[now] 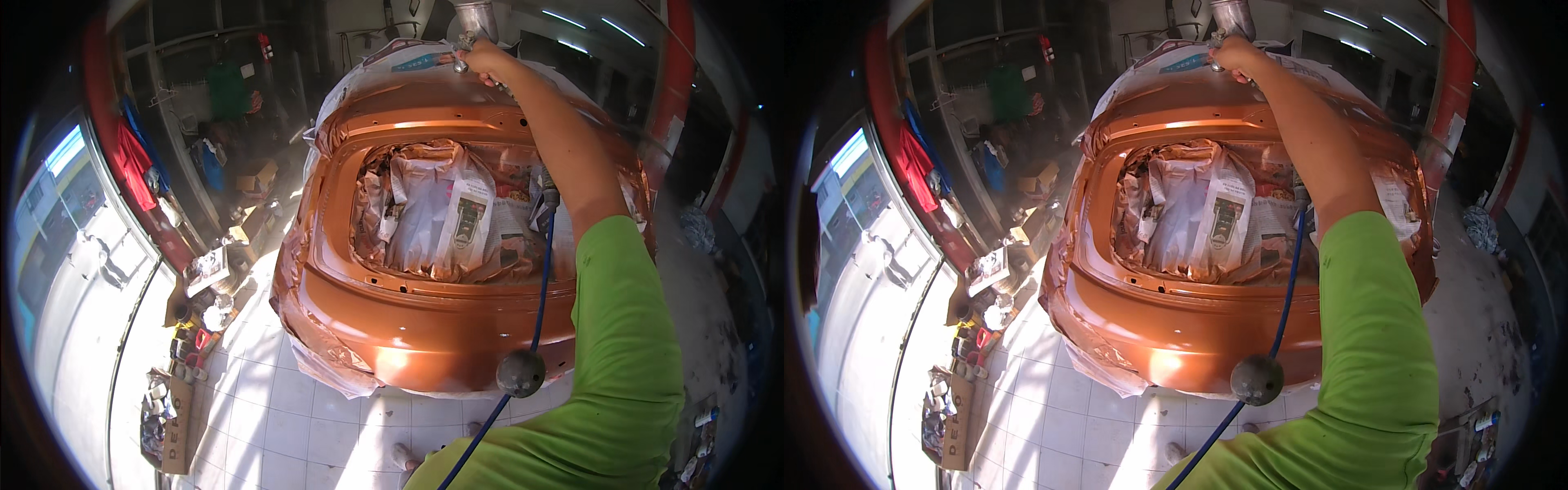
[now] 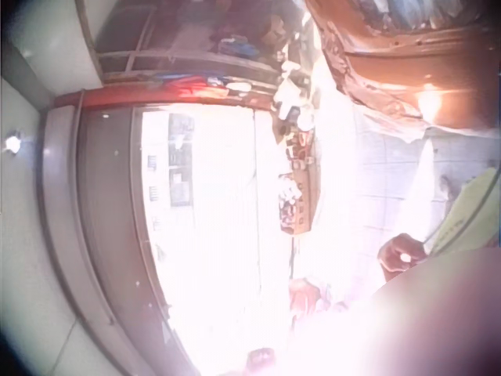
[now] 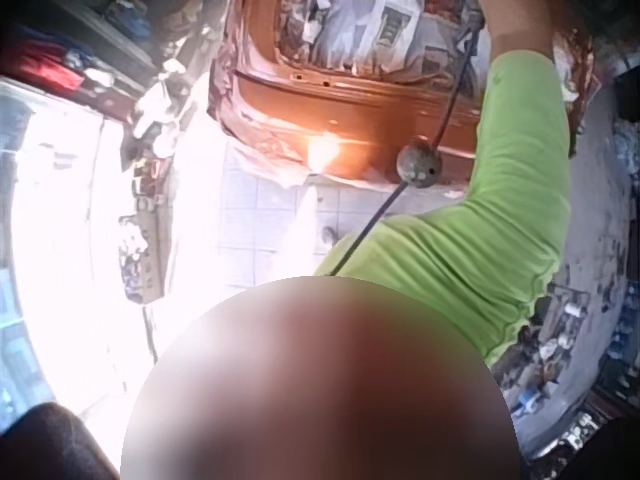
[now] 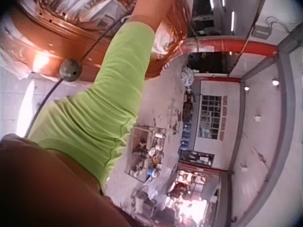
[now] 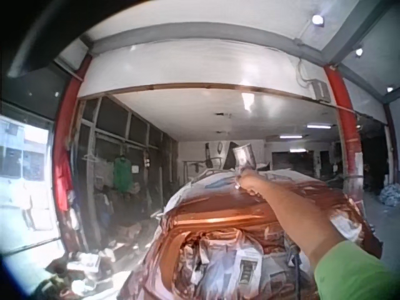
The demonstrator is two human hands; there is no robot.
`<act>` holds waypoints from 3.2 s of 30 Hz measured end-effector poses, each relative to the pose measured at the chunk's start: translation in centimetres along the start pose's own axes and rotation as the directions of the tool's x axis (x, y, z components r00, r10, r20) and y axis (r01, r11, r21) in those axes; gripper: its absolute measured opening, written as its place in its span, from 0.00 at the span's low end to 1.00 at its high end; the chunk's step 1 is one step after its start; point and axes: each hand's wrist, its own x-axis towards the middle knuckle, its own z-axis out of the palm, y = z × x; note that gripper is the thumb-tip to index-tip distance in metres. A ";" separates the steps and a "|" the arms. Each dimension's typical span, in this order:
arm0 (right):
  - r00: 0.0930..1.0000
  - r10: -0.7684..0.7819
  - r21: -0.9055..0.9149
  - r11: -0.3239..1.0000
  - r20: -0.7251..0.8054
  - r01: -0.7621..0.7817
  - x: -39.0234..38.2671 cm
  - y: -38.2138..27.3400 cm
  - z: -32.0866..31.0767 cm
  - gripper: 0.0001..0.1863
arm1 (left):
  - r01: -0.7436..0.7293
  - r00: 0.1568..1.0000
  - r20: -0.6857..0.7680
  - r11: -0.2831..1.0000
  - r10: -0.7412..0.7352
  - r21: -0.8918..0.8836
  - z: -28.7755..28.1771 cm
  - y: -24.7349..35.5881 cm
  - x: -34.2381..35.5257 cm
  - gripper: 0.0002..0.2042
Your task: The person uses a spray gun to apply orange paint to a car hood and a front bumper in a workshop. The person moves around the parts to cover different areas and refills the spray gun from a container on a nearby table.
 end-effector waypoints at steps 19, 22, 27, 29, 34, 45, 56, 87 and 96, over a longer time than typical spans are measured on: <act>0.997 0.024 0.032 0.999 0.072 -0.026 3.3 -3.8 2.3 0.33 | -0.017 0.999 -0.044 0.999 0.019 0.044 -4.9 2.1 0.9 0.31; 0.998 0.058 0.005 0.998 -0.003 -0.058 2.9 1.5 -2.8 0.32 | -0.020 1.000 -0.018 0.999 0.021 0.051 -4.1 1.7 3.4 0.31; 0.979 0.157 0.057 0.987 -0.132 -0.151 2.6 9.6 -10.4 0.29 | -0.019 1.000 0.014 0.997 0.018 0.069 -1.3 0.8 9.2 0.30; 0.975 0.154 0.056 0.988 -0.162 -0.147 2.3 12.8 -13.7 0.28 | -0.018 1.000 0.022 0.997 0.017 0.078 -0.1 0.3 12.0 0.30; 0.969 0.192 -0.027 0.980 -0.153 -0.198 1.6 19.8 -21.7 0.22 | -0.011 0.998 0.058 0.995 0.006 0.098 4.2 -1.2 18.2 0.29; 0.859 0.290 0.130 0.957 -0.423 -0.259 -0.4 37.8 -36.3 0.20 | 0.006 0.991 0.133 0.990 -0.026 0.143 10.9 -2.8 28.5 0.28; 0.646 0.398 0.064 0.877 -0.652 -0.476 -6.8 47.7 -44.0 0.26 | -0.010 0.985 0.170 0.989 -0.015 0.149 12.7 -2.3 32.2 0.27; 0.995 0.085 0.193 0.978 -0.043 -0.075 -2.4 -5.3 1.8 0.17 | -0.142 0.990 -0.003 0.987 0.142 0.078 0.5 -1.0 1.0 0.23; 0.982 -0.102 0.421 0.907 0.160 0.026 -5.4 -12.4 8.8 0.19 | -0.160 0.985 -0.049 0.982 0.165 0.099 1.1 -0.6 -1.8 0.22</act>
